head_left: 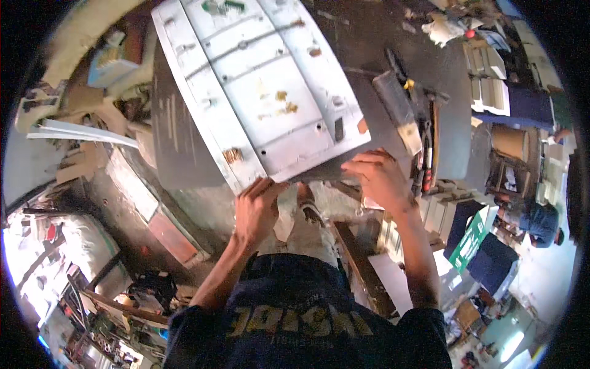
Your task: The person uses a printing machine to stamp green sheets, then assembles a wooden and paper board by applying metal strips, using a hammer and pliers to secure parts, and finishing the edges with a tool.
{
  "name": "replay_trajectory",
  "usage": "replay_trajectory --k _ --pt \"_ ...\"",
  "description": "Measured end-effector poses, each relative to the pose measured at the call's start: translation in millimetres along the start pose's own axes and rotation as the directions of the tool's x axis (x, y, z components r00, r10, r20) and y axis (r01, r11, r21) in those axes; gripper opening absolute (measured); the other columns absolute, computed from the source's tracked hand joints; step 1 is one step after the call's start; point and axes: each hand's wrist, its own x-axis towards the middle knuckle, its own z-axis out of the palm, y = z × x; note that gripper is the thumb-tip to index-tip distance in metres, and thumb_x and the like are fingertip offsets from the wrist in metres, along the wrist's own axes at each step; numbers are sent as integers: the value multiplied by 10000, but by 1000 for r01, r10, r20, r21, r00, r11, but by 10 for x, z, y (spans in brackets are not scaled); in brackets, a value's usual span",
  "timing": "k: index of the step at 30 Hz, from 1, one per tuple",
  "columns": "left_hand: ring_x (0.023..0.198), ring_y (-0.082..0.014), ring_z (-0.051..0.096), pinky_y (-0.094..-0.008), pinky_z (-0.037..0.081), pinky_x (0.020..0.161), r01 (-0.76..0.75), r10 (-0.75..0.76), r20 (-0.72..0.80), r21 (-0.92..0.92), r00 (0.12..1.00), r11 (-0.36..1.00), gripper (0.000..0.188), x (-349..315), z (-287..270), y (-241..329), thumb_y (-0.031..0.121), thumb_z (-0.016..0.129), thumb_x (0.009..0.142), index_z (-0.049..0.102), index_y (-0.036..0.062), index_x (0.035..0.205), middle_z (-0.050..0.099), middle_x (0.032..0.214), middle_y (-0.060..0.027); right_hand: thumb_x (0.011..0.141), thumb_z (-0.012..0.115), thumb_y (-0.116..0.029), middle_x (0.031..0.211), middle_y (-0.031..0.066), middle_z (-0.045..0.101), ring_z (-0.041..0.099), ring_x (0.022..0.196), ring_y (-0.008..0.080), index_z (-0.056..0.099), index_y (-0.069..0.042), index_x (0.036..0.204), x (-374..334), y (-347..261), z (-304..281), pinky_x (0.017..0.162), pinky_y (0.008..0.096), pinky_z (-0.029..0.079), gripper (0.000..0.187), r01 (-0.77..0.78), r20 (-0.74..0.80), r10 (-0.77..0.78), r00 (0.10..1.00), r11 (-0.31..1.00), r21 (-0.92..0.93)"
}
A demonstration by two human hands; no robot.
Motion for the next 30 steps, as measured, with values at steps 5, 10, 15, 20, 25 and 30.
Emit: replay_trajectory --k 5,10,15,20,25,30 --pt "809 -273 658 -382 547 660 12 -12 -59 -10 998 1000 341 -59 89 45 -102 643 700 746 62 980 665 872 -73 773 718 11 1115 48 694 641 996 262 772 -89 1010 -36 -37 135 857 361 511 263 -18 -60 18 998 1000 -10" --pt "691 -111 656 -271 506 579 319 -440 -176 -467 880 825 134 -244 131 168 -37 735 823 727 -7 953 697 831 -42 833 736 -29 1070 87 696 662 968 278 713 -94 1143 -208 -713 18 864 376 527 317 35 -631 -10 776 999 28" --pt "707 -96 610 -250 500 588 351 -726 -128 -810 676 470 148 -329 321 685 -4 708 875 685 -44 1016 657 826 -18 936 667 -154 1076 233 695 695 967 375 611 18 1260 -185 -898 335 888 429 525 371 -21 -232 174 957 839 544" --pt "1016 -208 698 -327 557 832 358 -590 -276 -580 759 732 371 -494 578 772 -34 686 811 704 -20 1182 733 1084 -130 915 709 -125 912 185 718 721 842 259 668 66 1086 -70 -1038 434 762 348 551 260 -16 -166 144 976 798 603" --pt "1125 -284 686 -382 524 969 200 -324 -247 -422 913 884 386 -625 196 878 17 728 749 744 34 1135 733 1152 -137 932 696 -123 824 168 709 724 749 192 672 51 914 -43 -763 703 657 321 571 176 -106 -128 227 965 791 603" --pt "1227 -256 600 -503 406 1071 178 -68 -270 406 960 897 431 -147 -504 921 121 797 719 736 78 1143 710 1198 -99 808 613 -122 961 93 671 669 994 265 633 -53 1114 -74 -586 360 780 406 564 315 89 193 -81 978 996 -31"
